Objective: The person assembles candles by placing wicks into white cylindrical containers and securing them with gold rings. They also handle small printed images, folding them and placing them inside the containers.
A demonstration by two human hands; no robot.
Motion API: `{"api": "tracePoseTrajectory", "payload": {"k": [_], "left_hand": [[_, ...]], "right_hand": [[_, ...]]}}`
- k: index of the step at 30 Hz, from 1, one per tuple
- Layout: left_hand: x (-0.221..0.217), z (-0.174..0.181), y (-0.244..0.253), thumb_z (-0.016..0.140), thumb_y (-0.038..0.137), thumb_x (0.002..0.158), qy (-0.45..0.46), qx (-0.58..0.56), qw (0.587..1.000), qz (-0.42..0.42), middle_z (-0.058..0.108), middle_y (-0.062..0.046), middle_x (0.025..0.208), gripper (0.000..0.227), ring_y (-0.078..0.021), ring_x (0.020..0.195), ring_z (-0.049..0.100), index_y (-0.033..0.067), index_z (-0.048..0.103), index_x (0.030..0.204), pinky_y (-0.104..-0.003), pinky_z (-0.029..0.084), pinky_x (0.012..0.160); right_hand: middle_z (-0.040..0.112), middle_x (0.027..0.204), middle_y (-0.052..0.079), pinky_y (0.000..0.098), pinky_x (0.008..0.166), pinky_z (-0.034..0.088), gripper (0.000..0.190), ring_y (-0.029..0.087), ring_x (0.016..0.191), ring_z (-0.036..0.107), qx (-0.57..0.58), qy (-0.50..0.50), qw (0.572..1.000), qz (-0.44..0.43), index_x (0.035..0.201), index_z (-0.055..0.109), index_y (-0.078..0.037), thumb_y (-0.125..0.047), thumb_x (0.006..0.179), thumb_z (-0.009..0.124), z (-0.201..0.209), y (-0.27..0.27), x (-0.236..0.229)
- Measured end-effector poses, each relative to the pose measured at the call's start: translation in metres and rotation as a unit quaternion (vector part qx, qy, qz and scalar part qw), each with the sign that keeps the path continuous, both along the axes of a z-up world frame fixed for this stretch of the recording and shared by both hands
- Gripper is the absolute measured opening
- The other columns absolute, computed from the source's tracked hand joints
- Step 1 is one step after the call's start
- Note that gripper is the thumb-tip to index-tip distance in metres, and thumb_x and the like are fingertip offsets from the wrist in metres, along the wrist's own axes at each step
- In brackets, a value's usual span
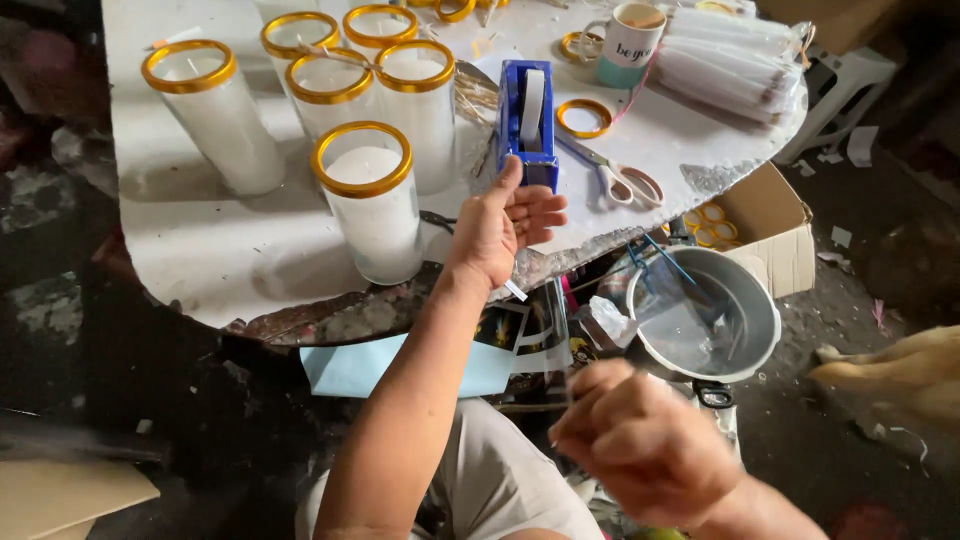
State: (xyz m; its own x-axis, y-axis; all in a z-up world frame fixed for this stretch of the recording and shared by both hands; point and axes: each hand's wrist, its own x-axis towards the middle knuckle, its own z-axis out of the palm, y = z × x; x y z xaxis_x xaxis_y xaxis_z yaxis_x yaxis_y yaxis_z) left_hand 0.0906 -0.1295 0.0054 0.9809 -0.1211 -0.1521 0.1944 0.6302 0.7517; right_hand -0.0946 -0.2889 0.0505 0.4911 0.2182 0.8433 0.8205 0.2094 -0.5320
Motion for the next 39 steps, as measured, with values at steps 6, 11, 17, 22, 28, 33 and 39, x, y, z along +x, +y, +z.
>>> {"api": "tracePoseTrajectory", "payload": {"k": [6,11,17,22,28,33,39], "left_hand": [[-0.002,0.002,-0.009,0.074,0.022,0.088,-0.017,0.022,0.997,0.076,0.079,-0.021,0.087,0.023,-0.0284,0.074,0.077,-0.0006,0.074,0.089,-0.032,0.057,0.067],[0.003,-0.001,-0.016,0.074,0.021,0.088,-0.015,0.068,0.99,0.123,0.079,-0.018,0.08,0.02,-0.0263,0.067,0.077,0.0011,0.075,0.085,-0.034,0.055,0.067],[-0.003,-0.003,-0.021,0.07,0.01,0.09,-0.011,0.114,0.981,0.159,0.078,-0.017,0.079,0.013,-0.0242,0.071,0.076,-0.0007,0.075,0.085,-0.032,0.056,0.066],[-0.081,0.043,0.007,0.065,0.02,0.097,-0.216,0.103,0.943,0.23,0.079,-0.015,0.089,0.022,-0.0222,0.082,0.077,0.0015,0.075,0.093,-0.03,0.058,0.075],[-0.139,0.054,0.052,0.064,0.015,0.098,-0.308,0.128,0.825,0.457,0.075,-0.012,0.095,0.012,-0.021,0.091,0.072,0.0056,0.069,0.092,-0.035,0.058,0.091],[-0.126,0.041,0.08,0.063,0.021,0.099,-0.251,0.188,0.758,0.572,0.072,-0.004,0.098,0.011,-0.0171,0.099,0.067,0.013,0.063,0.092,-0.036,0.052,0.087],[-0.091,0.034,0.1,0.058,0.022,0.102,-0.244,0.155,0.771,0.567,0.074,-0.001,0.105,0.017,-0.0142,0.102,0.068,0.0092,0.068,0.1,-0.031,0.05,0.083]], "right_hand": [[0.07,0.09,0.011,0.0436,0.089,0.061,0.013,0.023,0.076,0.071,-0.165,0.0,0.986,0.007,0.101,0.058,-0.005,0.005,0.094,0.062,-0.03,-0.002,-0.005],[0.071,0.087,0.009,0.0435,0.096,0.058,0.012,0.02,0.073,0.067,-0.188,0.019,0.982,-0.009,0.101,0.058,-0.007,0.004,0.095,0.061,-0.052,-0.01,-0.003],[0.065,0.081,0.005,0.0411,0.09,0.063,0.006,0.022,0.07,0.063,-0.216,0.002,0.976,-0.042,0.097,0.061,-0.007,-0.001,0.095,0.06,-0.044,-0.024,-0.01],[0.07,0.085,0.012,0.0272,0.068,0.053,0.017,0.02,0.075,0.068,-0.184,0.041,0.968,-0.163,0.09,0.065,-0.002,-0.005,0.078,0.076,-0.046,-0.072,0.0],[0.074,0.094,0.008,0.0255,0.064,0.057,0.035,0.009,0.061,0.061,-0.244,-0.107,0.944,-0.196,0.115,0.067,0.001,-0.007,0.085,0.083,-0.017,-0.061,0.076],[0.074,0.086,0.009,0.0296,0.067,0.06,0.015,0.015,0.071,0.069,-0.263,-0.19,0.931,-0.169,0.105,0.071,0.001,-0.005,0.095,0.079,0.014,-0.023,0.118],[0.072,0.084,0.007,0.0371,0.08,0.051,0.015,0.013,0.06,0.055,-0.275,-0.174,0.927,-0.189,0.105,0.07,0.003,0.004,0.096,0.082,0.027,-0.005,0.132]]}}
